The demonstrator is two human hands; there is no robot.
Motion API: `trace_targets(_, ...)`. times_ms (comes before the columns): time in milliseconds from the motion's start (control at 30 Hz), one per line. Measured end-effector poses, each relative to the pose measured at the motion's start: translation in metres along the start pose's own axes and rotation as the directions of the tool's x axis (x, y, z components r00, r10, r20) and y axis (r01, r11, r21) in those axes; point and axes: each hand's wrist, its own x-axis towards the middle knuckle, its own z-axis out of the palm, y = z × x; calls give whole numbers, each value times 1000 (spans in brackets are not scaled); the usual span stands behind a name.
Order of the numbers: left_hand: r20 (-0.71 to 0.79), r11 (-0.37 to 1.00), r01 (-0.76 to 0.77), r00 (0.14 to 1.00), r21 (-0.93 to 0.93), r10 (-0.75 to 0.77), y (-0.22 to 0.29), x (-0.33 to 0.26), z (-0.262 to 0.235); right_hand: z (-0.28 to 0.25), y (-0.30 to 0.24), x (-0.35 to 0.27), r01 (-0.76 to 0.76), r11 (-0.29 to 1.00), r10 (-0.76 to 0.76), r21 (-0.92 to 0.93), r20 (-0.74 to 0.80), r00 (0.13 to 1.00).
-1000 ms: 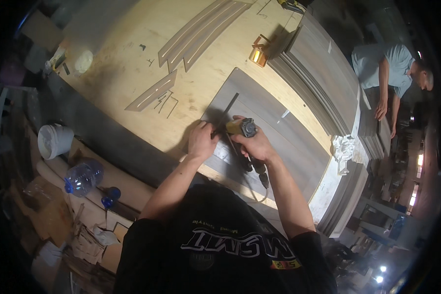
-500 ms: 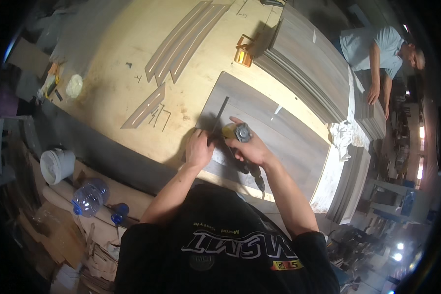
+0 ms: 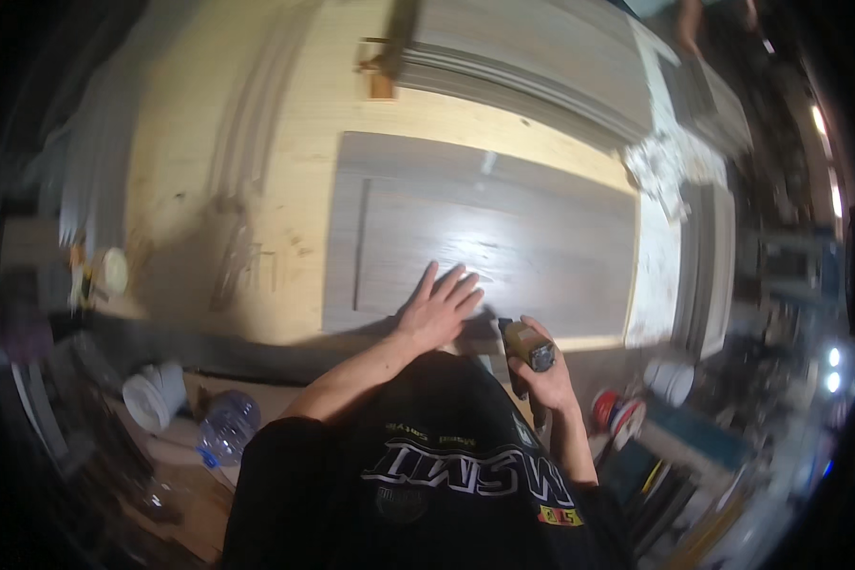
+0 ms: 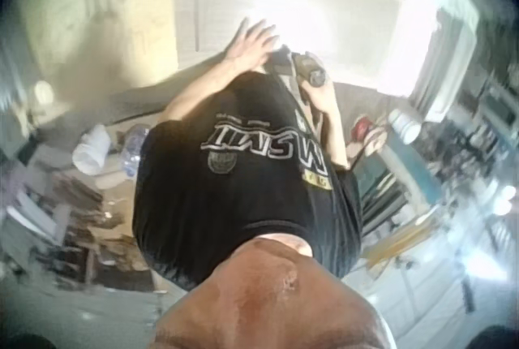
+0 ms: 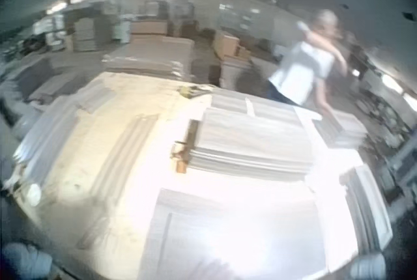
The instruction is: Assembling wooden furniture panels using a pneumatic staple gun, hammer, and wood glue.
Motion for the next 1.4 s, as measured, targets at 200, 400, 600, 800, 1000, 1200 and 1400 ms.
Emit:
trace_targets(200,-5,992,-101,995,-74,101,4,44,7,-8,20,-14,-5,998,15,58,-172,985)
trace_targets(400,11,994,-82,997,-66,82,14,47,9,-15,32,-4,-55,992,73,111,-167,983)
trace_targets(600,18,995,-75,997,-60,77,15,48,10,-20,18,10,-141,978,155,155,-84,984)
trace_targets(800,23,996,-80,996,-46,81,15,47,7,-22,22,14,-57,997,62,52,-87,994)
trace_targets(1000,23,993,-63,998,-97,65,15,49,-2,-35,17,16,-107,984,115,146,-53,992)
trace_targets(1200,-42,966,30,998,-257,-42,-23,95,-21,-68,-2,10,-188,931,214,313,-50,976)
trace_targets(1400,-55,898,331,931,-290,-361,-72,181,-40,-80,-17,40,-136,977,151,162,-90,984)
